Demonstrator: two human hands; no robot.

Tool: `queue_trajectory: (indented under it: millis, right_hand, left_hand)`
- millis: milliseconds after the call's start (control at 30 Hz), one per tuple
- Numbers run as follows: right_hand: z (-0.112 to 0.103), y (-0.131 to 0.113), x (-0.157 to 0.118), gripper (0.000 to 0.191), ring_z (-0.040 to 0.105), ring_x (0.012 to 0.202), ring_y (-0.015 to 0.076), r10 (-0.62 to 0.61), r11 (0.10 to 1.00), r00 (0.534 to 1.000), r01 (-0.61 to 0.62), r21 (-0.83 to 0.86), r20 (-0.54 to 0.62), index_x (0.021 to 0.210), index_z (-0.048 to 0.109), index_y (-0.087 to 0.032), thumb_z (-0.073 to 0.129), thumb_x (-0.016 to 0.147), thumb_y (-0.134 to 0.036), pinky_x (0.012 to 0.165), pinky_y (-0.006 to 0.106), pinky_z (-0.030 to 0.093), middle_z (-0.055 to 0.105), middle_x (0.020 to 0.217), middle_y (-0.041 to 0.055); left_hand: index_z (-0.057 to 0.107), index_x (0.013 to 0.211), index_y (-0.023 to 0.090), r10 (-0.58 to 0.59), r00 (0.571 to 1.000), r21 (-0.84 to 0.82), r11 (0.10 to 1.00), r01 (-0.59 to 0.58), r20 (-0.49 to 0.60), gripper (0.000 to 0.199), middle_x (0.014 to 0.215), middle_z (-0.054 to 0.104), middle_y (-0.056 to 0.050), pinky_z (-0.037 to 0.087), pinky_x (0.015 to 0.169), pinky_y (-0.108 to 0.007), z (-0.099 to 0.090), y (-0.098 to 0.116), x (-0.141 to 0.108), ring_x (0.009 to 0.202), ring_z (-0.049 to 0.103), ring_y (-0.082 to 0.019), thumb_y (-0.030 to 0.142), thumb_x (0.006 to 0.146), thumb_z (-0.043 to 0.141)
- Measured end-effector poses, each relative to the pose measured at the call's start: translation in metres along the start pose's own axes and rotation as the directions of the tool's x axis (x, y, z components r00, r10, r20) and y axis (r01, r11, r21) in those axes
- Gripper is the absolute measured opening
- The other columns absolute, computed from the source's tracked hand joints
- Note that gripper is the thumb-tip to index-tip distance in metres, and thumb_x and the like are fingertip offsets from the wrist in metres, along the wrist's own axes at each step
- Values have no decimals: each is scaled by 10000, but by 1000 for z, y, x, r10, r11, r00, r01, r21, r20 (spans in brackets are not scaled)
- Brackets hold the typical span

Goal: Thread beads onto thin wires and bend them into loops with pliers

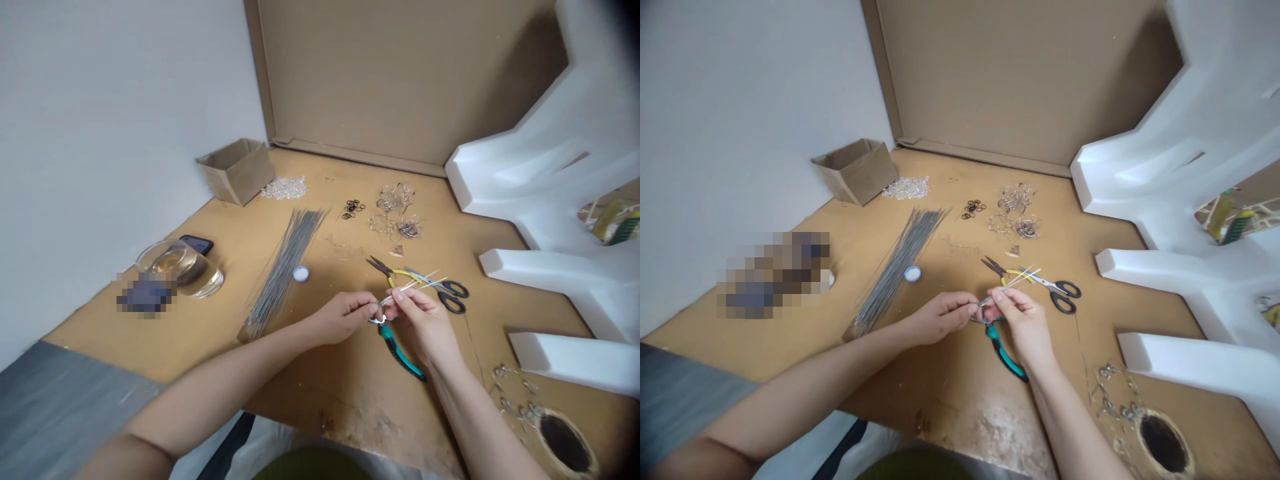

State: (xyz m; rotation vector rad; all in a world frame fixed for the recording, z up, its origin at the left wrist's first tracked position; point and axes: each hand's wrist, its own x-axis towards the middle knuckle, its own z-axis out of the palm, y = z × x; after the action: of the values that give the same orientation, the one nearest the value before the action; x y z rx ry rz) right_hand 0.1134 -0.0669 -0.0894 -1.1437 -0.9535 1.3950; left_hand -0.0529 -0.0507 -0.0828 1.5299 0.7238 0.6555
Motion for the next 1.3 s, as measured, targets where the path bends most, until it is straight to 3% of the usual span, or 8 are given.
queue_trajectory:
  millis: [133,233,600,1067,1133,1167,1233,1300]
  right_hand:
    - [10,1,-7,100,591,601,133,-122,992,985,117,-52,-122,775,678,-196,638,736,-279,619,291,496,651,683,20]
    - [11,-2,-9,84,608,645,143,-196,972,972,175,-157,-129,739,683,-194,641,734,-266,662,295,501,660,694,21]
    - [-2,-15,-4,207,601,587,133,-104,954,990,126,-272,96,727,619,-173,539,806,-347,617,264,485,628,609,5]
    - [-9,-12,-2,258,626,664,162,-78,936,994,97,-338,72,865,605,-171,497,816,-400,678,316,504,654,748,44]
    - [-12,-12,-6,325,634,749,194,-81,860,992,118,-496,95,982,597,-173,487,807,-424,727,350,497,667,840,72]
    - [-14,-12,-11,372,625,819,218,-109,771,988,156,-618,112,1041,584,-174,503,789,-435,768,375,482,663,905,89]
    - [-18,-9,-22,486,555,995,278,-211,440,961,258,-860,180,1123,558,-177,572,717,-444,865,437,417,622,1048,122]
    - [-21,-6,-34,595,417,1154,333,-233,100,932,308,-946,279,1214,493,-178,591,679,-418,922,498,339,522,1213,146]
  left_hand:
    - [524,714,125,36,991,61,998,-28,-131,293,606,434,20,319,571,-195,5,-2,1,584,378,-81,353,842,390]
    - [522,715,125,36,988,57,998,-28,-147,296,627,446,14,326,580,-196,7,-4,1,604,391,-84,355,843,385]
    - [507,745,121,36,999,-1,999,-36,20,292,550,357,50,297,541,-189,6,4,-1,524,319,-68,362,850,379]
    - [521,773,122,-28,999,2,1000,28,-20,320,536,354,51,269,485,-185,6,-5,2,491,311,-66,384,854,356]
    - [518,768,123,-59,996,-17,998,58,-71,317,501,332,61,253,469,-187,4,-6,3,466,295,-65,380,852,352]
    - [517,771,123,-74,993,-25,997,72,-95,313,480,320,67,247,463,-188,3,-6,4,450,285,-64,374,853,349]
    - [523,780,121,-89,987,-27,996,86,-135,304,449,316,75,249,461,-191,0,-6,5,427,277,-63,355,855,345]
    - [531,780,117,-80,984,-18,997,78,-161,302,446,347,70,267,476,-193,-3,-6,5,427,294,-64,336,860,340]
